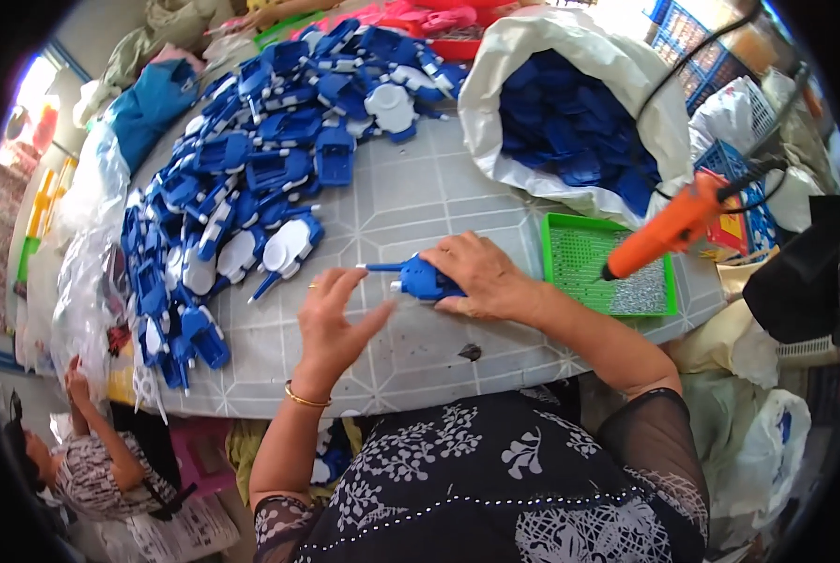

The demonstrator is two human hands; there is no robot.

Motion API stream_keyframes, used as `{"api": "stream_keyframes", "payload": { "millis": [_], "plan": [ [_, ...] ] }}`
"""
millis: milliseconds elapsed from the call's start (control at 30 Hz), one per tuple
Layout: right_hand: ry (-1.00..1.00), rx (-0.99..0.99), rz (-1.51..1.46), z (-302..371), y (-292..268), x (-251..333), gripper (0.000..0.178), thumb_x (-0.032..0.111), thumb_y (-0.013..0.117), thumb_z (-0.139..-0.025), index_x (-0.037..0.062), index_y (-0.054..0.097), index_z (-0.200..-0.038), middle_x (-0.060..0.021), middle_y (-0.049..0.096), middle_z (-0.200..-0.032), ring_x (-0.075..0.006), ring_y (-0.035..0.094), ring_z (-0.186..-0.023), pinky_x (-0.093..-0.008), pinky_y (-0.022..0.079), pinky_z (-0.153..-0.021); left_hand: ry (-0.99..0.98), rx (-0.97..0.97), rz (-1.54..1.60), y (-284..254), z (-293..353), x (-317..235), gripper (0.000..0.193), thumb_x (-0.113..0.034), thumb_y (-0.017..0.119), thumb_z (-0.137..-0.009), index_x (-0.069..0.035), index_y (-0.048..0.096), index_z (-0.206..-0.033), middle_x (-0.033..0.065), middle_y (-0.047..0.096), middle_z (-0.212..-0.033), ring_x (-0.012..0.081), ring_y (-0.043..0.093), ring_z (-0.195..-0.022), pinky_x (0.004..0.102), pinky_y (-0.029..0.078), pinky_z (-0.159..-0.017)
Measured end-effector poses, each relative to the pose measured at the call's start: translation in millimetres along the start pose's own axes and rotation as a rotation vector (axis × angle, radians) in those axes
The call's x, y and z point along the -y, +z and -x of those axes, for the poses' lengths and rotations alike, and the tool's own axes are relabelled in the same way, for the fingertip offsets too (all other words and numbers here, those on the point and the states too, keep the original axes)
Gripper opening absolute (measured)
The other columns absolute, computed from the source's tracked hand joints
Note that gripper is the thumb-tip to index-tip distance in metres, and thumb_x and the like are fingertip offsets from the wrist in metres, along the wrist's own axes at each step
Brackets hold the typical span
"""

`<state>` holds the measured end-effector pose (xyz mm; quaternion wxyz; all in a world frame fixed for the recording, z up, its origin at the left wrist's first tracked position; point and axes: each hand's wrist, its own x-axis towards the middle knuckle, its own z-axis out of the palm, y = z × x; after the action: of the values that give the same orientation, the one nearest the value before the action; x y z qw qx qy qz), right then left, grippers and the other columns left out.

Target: Assembling blue and white plastic toy components at a workbench using an electric screwdriver.

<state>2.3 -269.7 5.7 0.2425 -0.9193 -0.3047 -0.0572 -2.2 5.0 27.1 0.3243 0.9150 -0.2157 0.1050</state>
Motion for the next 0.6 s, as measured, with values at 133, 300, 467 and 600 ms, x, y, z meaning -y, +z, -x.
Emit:
{"api": "stream_keyframes", "payload": {
  "millis": [133, 300, 467, 600],
  "plan": [
    [-0.026, -0.183, 0.003, 10, -21, 8, 0.068, 0.027, 0.085, -0.078, 0.0061, 0.060, -0.138, -0.0168, 0.061, -0.134, -0.0383, 0.057, -0.126, -0.0458, 0.047, -0.106, 0.402, 0.156, -0.125, 28, -24, -17, 0.089, -0.042, 0.090, -0.074, 0.001, 0.054, -0.142, 0.0177, 0.060, -0.135, 0.0388, 0.057, -0.124, 0.0503, 0.044, -0.104],
    [0.325, -0.497, 0.202, 14, -49, -77, 0.051, 0.005, 0.075, -0.082, 0.0047, 0.062, -0.131, -0.0182, 0.061, -0.133, -0.0411, 0.056, -0.126, -0.0491, 0.045, -0.109, 0.339, 0.349, -0.015, 49, -45, -20, 0.073, -0.038, 0.087, -0.076, -0.002, 0.060, -0.133, 0.0172, 0.062, -0.124, 0.0382, 0.058, -0.114, 0.0473, 0.046, -0.102],
    [0.654, -0.577, 0.535, -22, -73, -149, 0.053, 0.016, 0.078, -0.085, 0.0065, 0.058, -0.133, -0.0202, 0.058, -0.135, -0.0417, 0.057, -0.124, -0.0541, 0.048, -0.104, 0.376, 0.272, 0.040, 52, -41, -12, 0.072, -0.035, 0.088, -0.074, -0.003, 0.060, -0.132, 0.0164, 0.062, -0.123, 0.0375, 0.058, -0.115, 0.0465, 0.046, -0.102],
    [0.810, -0.403, 0.544, -24, -96, -186, 0.037, 0.024, 0.071, -0.092, 0.0057, 0.064, -0.123, -0.0211, 0.068, -0.120, -0.0420, 0.066, -0.114, -0.0527, 0.055, -0.095, 0.377, 0.261, 0.058, 49, -38, -8, 0.071, -0.036, 0.088, -0.073, -0.003, 0.061, -0.130, 0.0147, 0.062, -0.120, 0.0355, 0.059, -0.114, 0.0457, 0.045, -0.101]
  ]
}}
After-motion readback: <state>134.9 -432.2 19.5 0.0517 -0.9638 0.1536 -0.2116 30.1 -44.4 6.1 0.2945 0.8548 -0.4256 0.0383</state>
